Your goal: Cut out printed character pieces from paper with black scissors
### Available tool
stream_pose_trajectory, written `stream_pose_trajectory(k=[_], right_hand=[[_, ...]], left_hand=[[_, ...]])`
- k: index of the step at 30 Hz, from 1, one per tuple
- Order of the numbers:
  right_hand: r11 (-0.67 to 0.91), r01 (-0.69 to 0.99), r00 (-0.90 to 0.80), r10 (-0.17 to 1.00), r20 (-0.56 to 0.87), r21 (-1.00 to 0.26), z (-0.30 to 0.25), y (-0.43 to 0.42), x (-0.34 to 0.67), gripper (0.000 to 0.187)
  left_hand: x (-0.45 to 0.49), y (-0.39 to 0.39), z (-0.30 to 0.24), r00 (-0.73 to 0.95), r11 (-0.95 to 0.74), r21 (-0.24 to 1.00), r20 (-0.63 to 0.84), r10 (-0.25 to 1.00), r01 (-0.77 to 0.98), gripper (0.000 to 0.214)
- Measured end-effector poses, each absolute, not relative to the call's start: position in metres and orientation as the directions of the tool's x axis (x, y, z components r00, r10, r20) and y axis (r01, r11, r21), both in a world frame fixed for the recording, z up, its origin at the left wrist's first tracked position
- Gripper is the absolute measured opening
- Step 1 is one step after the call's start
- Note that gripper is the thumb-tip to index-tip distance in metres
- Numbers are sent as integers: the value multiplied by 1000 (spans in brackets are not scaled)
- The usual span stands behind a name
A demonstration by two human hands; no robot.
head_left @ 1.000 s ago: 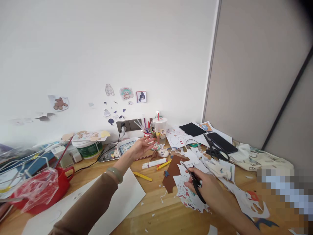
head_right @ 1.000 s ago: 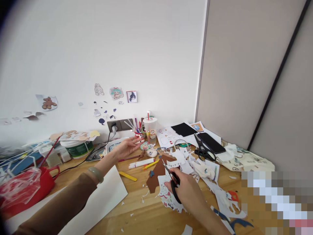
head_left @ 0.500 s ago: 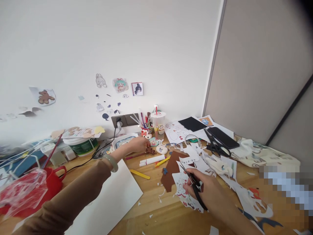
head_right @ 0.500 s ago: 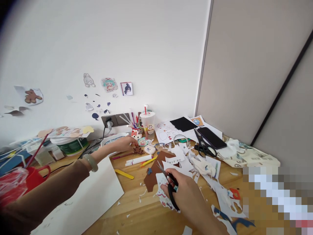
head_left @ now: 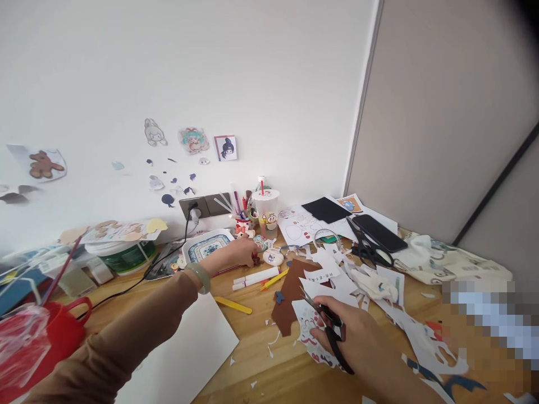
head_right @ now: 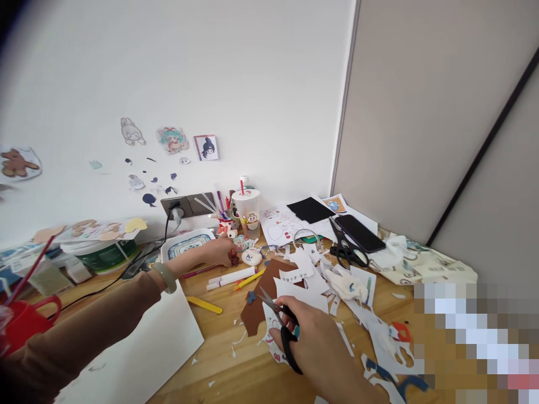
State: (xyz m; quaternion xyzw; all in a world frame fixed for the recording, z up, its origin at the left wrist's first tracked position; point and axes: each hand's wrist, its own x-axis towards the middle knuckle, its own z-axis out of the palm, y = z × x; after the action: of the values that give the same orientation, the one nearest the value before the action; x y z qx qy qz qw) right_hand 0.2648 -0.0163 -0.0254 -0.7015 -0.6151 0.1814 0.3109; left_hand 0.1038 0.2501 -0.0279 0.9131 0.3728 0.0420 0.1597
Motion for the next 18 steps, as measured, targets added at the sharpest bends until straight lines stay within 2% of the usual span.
stream_pose_trajectory(k=[4, 8, 13, 18], right_hand=[[-86, 764, 196, 975, 103, -640, -18, -17, 261, 21], [-79, 762, 174, 981, 85, -643, -15, -17, 260, 21], [-66, 773, 151, 985, 83, -630, -17, -17, 262, 20], [-52, 765, 153, 983, 104, -642, -20, -18, 263, 23]], left_hand=[[101, 254, -29, 769, -763, 124, -209, 605, 634, 27], [100, 257, -29, 777, -810, 6, -284, 561, 587, 28], [103, 257, -28, 789, -840, -63, -311, 530, 539, 26], [103, 250, -26, 803, -837, -109, -243, 545, 536, 23]])
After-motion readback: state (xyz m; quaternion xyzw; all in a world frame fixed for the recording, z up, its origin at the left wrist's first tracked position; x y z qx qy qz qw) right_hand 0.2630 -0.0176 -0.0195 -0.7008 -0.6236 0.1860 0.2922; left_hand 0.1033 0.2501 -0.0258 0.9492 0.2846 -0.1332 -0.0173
